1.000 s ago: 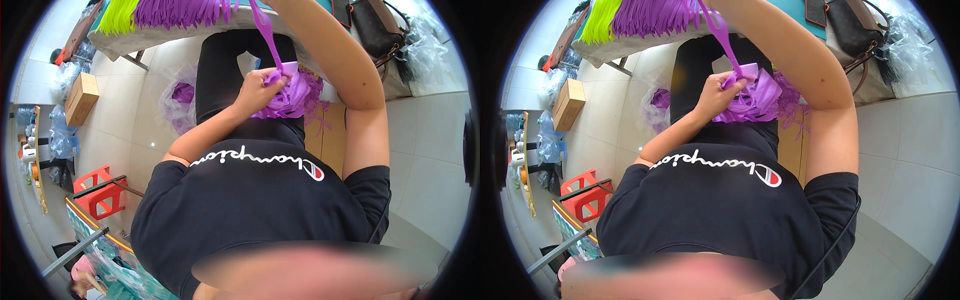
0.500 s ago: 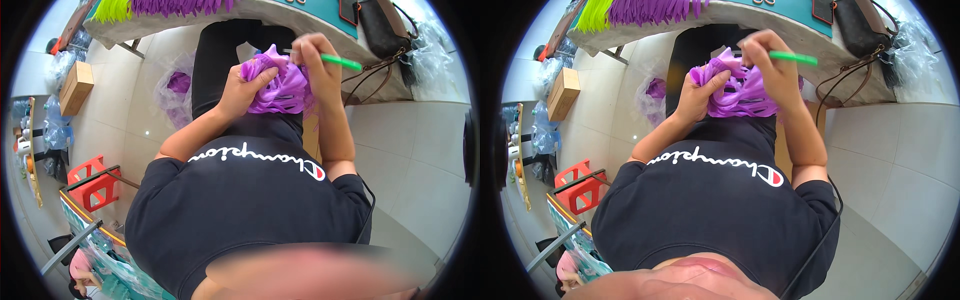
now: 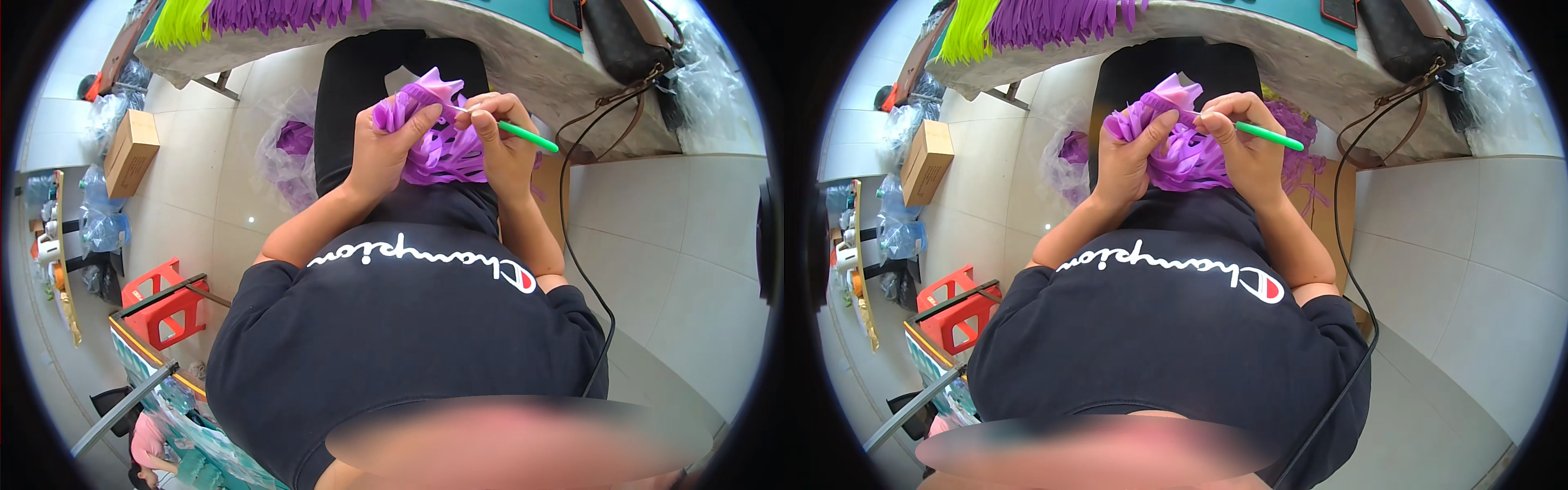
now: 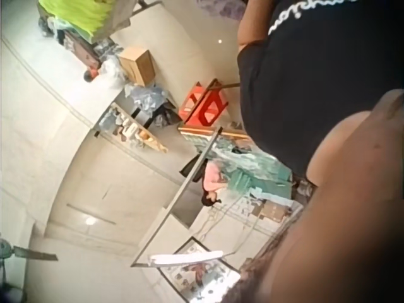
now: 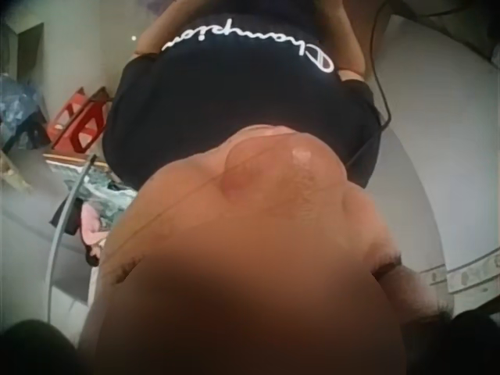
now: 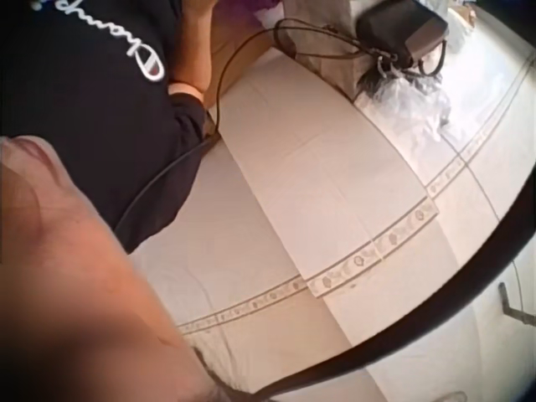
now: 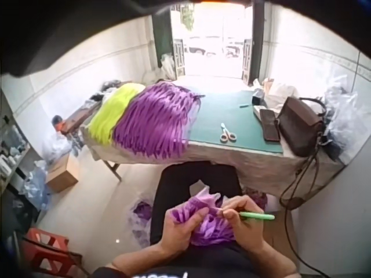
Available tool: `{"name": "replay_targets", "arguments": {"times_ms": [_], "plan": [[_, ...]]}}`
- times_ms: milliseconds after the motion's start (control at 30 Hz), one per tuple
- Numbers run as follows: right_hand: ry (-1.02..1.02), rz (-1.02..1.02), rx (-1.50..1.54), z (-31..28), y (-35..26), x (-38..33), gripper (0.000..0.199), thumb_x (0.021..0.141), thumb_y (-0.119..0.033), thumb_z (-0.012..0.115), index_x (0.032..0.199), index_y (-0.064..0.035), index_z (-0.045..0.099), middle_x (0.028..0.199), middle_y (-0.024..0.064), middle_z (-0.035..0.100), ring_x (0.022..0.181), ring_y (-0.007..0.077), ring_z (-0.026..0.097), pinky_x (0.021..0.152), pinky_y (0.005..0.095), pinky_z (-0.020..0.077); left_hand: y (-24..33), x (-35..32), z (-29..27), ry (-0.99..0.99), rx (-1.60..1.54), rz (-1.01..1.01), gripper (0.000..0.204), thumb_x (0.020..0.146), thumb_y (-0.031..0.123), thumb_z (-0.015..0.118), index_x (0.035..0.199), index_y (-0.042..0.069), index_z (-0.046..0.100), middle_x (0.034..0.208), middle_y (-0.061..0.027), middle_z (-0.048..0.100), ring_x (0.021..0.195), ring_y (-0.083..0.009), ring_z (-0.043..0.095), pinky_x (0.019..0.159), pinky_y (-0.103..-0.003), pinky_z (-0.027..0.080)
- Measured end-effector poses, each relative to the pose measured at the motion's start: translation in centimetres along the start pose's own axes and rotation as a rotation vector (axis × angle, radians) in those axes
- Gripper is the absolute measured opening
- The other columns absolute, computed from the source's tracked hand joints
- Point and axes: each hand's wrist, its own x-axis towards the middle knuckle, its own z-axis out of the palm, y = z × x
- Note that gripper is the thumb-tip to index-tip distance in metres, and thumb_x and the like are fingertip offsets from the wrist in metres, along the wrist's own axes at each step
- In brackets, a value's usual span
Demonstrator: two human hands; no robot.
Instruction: Assembling purple plastic fringe strips into decorative bundles or pom-poms using a specialized hook tool.
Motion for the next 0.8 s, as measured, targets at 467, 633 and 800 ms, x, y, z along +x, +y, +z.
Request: {"name": "replay_targets", "arguments": {"times_ms": [467, 633, 800], "plan": [[0.038, -0.005, 0.041, 0.2, -0.7, 0.1, 0.016, 0.091, -0.013, 0.063, 0.09, 0.0006, 0.055, 0.088, 0.0115, 0.062, 0.076, 0.0144, 0.061, 0.071, 0.0271, 0.0506, 0.9, 0.0, 0.6, -0.002, 0.109, 0.075, 0.022, 0.089, 0.008, 0.065, 0.109, -0.001, 0.067, 0.089, -0.0015, 0.068, 0.077, -0.0045, 0.058, 0.07, -0.018, 0.046], [0.002, -0.337, -0.565, 0.0, -0.9, 0.6, 0.013, 0.084, -0.008, 0.07, 0.088, 0.0003, 0.061, 0.085, 0.0114, 0.064, 0.072, 0.0169, 0.063, 0.066, 0.0276, 0.0509, 0.2, 0.0, 0.5, 0.015, 0.165, 0.129, 0.022, 0.088, 0.007, 0.066, 0.109, 0.001, 0.068, 0.084, 0.0, 0.067, 0.071, -0.0025, 0.055, 0.063, -0.017, 0.043], [0.223, -0.728, -0.886, -2.0, 0.5, 3.2, 0.012, 0.08, -0.01, 0.074, 0.085, -0.0028, 0.066, 0.081, 0.0111, 0.066, 0.073, 0.0214, 0.065, 0.064, 0.0301, 0.052, -0.4, 0.2, 0.7, 0.042, -0.073, -0.08, 0.023, 0.085, 0.003, 0.068, 0.108, -0.001, 0.067, 0.078, -0.0009, 0.065, 0.062, -0.0021, 0.049, 0.052, -0.019, 0.034]]}}
